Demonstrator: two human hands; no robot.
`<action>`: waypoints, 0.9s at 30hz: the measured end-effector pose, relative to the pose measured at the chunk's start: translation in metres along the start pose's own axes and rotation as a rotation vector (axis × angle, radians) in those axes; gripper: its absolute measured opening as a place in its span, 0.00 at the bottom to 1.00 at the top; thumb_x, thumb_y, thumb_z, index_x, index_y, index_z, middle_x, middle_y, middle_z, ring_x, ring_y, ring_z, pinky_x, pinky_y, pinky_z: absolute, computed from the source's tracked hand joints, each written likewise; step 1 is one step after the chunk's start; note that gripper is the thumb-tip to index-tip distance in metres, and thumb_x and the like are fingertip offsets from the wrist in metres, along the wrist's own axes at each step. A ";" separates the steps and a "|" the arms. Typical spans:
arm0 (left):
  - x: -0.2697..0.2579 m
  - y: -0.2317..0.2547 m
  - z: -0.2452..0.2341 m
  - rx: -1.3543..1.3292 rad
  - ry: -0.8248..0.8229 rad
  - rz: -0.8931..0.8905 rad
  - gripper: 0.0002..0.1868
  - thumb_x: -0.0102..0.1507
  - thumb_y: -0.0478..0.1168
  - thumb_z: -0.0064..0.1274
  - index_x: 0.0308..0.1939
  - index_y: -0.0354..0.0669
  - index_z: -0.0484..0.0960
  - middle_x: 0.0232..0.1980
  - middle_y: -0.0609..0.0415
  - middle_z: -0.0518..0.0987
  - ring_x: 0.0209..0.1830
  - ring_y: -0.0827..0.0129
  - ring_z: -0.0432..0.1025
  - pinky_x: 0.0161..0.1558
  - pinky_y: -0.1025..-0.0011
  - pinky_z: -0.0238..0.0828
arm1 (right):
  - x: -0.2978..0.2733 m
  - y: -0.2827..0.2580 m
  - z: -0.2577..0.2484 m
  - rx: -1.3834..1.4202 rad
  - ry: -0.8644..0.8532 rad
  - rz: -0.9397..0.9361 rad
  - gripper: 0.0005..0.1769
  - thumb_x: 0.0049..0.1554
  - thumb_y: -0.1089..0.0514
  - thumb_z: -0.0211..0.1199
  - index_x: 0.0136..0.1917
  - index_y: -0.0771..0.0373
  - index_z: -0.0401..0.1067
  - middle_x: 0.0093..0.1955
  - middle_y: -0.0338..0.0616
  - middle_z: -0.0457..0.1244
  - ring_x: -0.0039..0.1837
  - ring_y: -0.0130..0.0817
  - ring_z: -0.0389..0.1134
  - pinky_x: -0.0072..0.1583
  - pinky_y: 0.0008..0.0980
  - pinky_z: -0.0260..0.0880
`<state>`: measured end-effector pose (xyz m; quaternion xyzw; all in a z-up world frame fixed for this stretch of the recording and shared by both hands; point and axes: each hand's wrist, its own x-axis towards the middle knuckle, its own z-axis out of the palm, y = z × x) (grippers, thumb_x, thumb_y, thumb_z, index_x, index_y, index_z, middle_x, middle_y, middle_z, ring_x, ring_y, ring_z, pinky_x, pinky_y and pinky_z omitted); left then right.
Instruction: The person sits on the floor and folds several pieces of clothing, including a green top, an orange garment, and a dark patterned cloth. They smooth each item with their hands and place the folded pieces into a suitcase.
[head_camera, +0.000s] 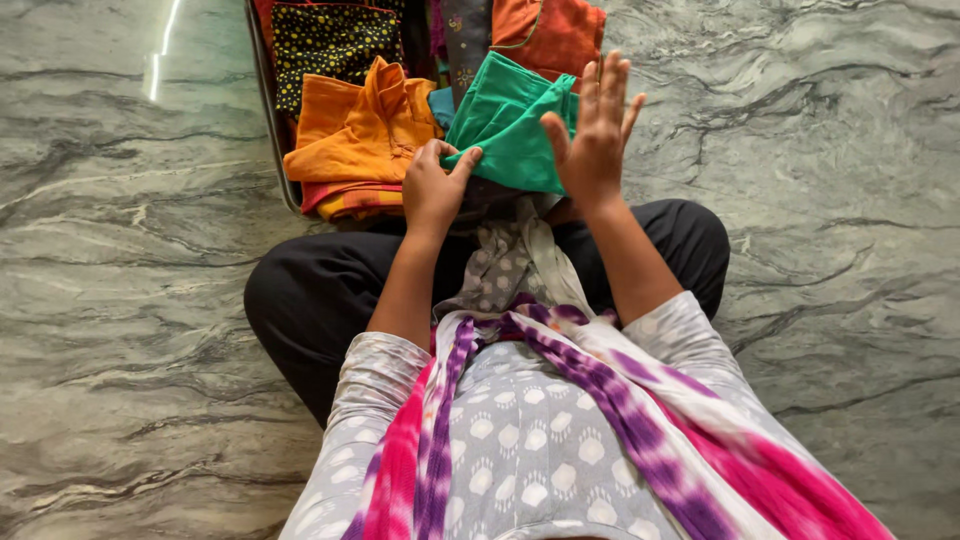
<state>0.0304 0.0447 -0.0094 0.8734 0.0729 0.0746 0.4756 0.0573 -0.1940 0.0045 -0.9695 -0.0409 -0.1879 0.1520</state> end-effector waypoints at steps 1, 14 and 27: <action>0.001 0.002 0.000 -0.020 0.026 0.041 0.24 0.60 0.58 0.65 0.35 0.40 0.78 0.37 0.47 0.80 0.36 0.52 0.76 0.40 0.57 0.71 | -0.007 -0.011 -0.008 0.031 0.027 -0.174 0.53 0.65 0.24 0.48 0.85 0.66 0.45 0.88 0.57 0.36 0.89 0.51 0.31 0.83 0.63 0.28; -0.005 0.011 -0.002 -1.190 -0.208 -0.206 0.16 0.65 0.34 0.61 0.32 0.46 0.67 0.28 0.59 0.76 0.22 0.76 0.75 0.24 0.76 0.75 | -0.019 -0.064 -0.019 0.289 -0.300 -0.420 0.44 0.59 0.55 0.68 0.82 0.69 0.52 0.83 0.57 0.50 0.84 0.52 0.49 0.80 0.51 0.48; 0.002 -0.017 -0.182 -1.348 0.418 -0.075 0.09 0.69 0.36 0.60 0.40 0.48 0.73 0.34 0.58 0.76 0.31 0.74 0.74 0.36 0.75 0.72 | 0.020 -0.095 -0.074 1.947 -0.613 0.801 0.28 0.65 0.51 0.57 0.72 0.70 0.62 0.67 0.53 0.66 0.66 0.46 0.70 0.68 0.49 0.72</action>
